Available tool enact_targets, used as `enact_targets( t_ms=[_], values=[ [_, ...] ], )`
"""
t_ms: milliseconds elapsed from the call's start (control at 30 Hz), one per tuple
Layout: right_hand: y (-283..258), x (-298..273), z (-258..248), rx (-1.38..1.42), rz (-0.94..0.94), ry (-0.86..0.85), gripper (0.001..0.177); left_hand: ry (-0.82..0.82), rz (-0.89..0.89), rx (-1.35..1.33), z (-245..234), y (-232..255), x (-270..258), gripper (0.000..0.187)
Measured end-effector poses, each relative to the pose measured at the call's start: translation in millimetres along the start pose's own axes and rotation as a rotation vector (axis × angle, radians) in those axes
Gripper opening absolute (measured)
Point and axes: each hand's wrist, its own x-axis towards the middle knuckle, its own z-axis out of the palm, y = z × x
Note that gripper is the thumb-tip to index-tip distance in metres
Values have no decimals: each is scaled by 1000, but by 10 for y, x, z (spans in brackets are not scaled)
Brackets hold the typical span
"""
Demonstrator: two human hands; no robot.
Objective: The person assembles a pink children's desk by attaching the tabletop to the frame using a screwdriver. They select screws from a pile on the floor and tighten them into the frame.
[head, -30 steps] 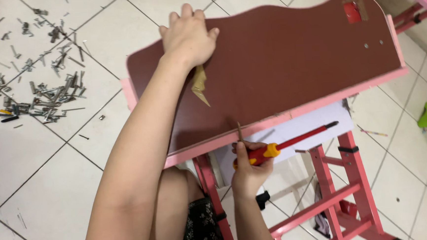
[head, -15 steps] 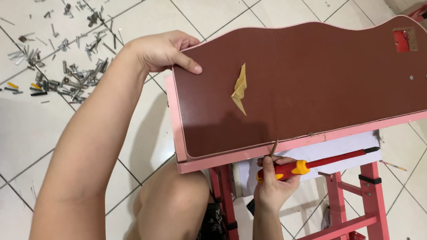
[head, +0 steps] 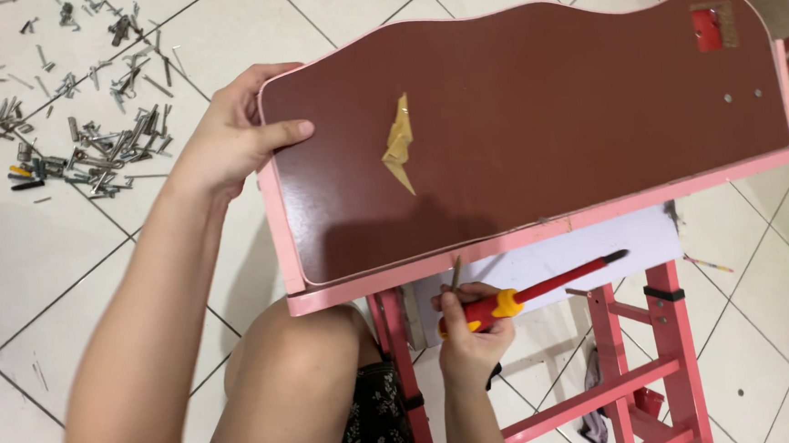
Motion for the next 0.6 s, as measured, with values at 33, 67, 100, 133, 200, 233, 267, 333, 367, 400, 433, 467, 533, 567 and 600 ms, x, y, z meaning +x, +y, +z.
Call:
enact_targets(
  t_ms=[33,67,100,133,200,233,267,333,367,400,433,467,533,567,600],
  values=[
    [23,-33,-18,25,31,5,24,36,35,1,53,-22,-35,57],
    [44,-67,-38,50,62,9,23,84,41,-6,104,-45,-61,54],
    [67,-90,-37,50,61,12,23,132,51,-10,136,-54,-69,50],
    [87,-111,-34,51,60,14,24,180,61,-14,159,-61,-70,47],
    [109,-146,-55,68,66,10,24,224,52,-89,178,-88,-77,41],
    [110,-161,-69,87,73,5,24,246,46,-126,180,-102,-83,38],
    [102,-171,-86,105,80,0,24,253,39,-130,185,-116,-90,38],
    [75,-157,-93,68,83,5,23,267,31,-133,178,-112,-89,37],
    [60,-168,-97,44,87,9,22,250,43,-141,176,-110,-88,36],
    [52,-173,-92,26,98,13,22,233,55,-150,169,-102,-86,35],
    [42,-173,-94,7,109,16,21,218,65,-158,167,-96,-85,34],
    [37,-175,-91,-11,121,18,21,223,42,-131,151,-80,-70,29],
    [39,-166,-101,-44,122,8,20,231,-7,-82,105,-52,10,21],
    [46,-168,-112,-63,122,1,20,239,-28,-61,76,-46,64,13],
    [66,-170,-119,-47,131,-5,20,246,-49,-40,40,-44,135,6]
  ],
)
